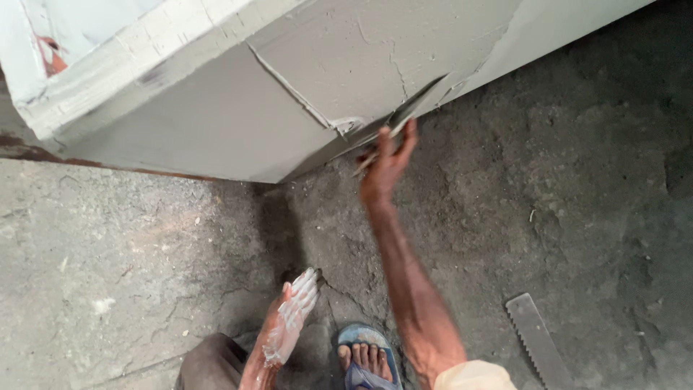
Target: The person kneels and uses a putty knife to apply white filler to the lower side panel of a white cabinet, smoothing the surface repeatedly.
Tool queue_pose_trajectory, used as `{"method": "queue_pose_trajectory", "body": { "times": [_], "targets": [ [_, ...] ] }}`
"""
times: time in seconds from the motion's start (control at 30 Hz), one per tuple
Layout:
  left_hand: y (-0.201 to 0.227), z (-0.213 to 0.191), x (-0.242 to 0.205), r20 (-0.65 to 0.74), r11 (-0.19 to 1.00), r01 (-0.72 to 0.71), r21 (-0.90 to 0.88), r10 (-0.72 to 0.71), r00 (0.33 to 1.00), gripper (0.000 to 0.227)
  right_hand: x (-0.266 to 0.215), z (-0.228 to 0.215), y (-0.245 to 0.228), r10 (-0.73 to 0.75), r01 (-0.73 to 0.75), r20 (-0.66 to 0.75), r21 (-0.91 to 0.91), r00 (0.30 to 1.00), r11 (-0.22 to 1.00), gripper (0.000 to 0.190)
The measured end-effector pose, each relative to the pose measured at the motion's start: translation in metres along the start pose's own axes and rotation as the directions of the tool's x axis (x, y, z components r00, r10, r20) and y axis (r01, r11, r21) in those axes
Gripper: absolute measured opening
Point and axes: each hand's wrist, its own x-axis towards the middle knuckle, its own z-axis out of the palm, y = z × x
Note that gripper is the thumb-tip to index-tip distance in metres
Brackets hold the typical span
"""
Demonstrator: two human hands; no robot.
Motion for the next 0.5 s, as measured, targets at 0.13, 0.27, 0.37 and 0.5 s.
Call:
{"method": "queue_pose_trajectory", "body": {
  "times": [0.13,0.27,0.37,0.5],
  "targets": [
    [0.013,0.014,0.028,-0.020,0.992,-0.097,0.079,0.099,0.995,0.087,-0.043,-0.013,0.020,0.085,-0.079,0.245,-0.034,0.966,0.996,0.082],
    [0.042,0.061,0.085,-0.096,0.972,-0.212,-0.099,0.203,0.974,0.077,-0.065,-0.084,-0.011,0.009,0.149,0.573,-0.228,0.819,0.962,0.076],
    [0.047,0.099,0.113,-0.144,0.960,-0.061,-0.274,0.022,0.989,0.088,-0.108,-0.117,-0.034,-0.304,0.657,0.802,-0.139,0.514,0.741,0.086],
    [0.052,0.113,0.089,-0.027,0.832,-0.174,-0.527,0.188,0.982,0.097,-0.171,-0.125,-0.067,0.063,0.580,0.876,-0.369,0.478,0.727,0.085]
  ]
}}
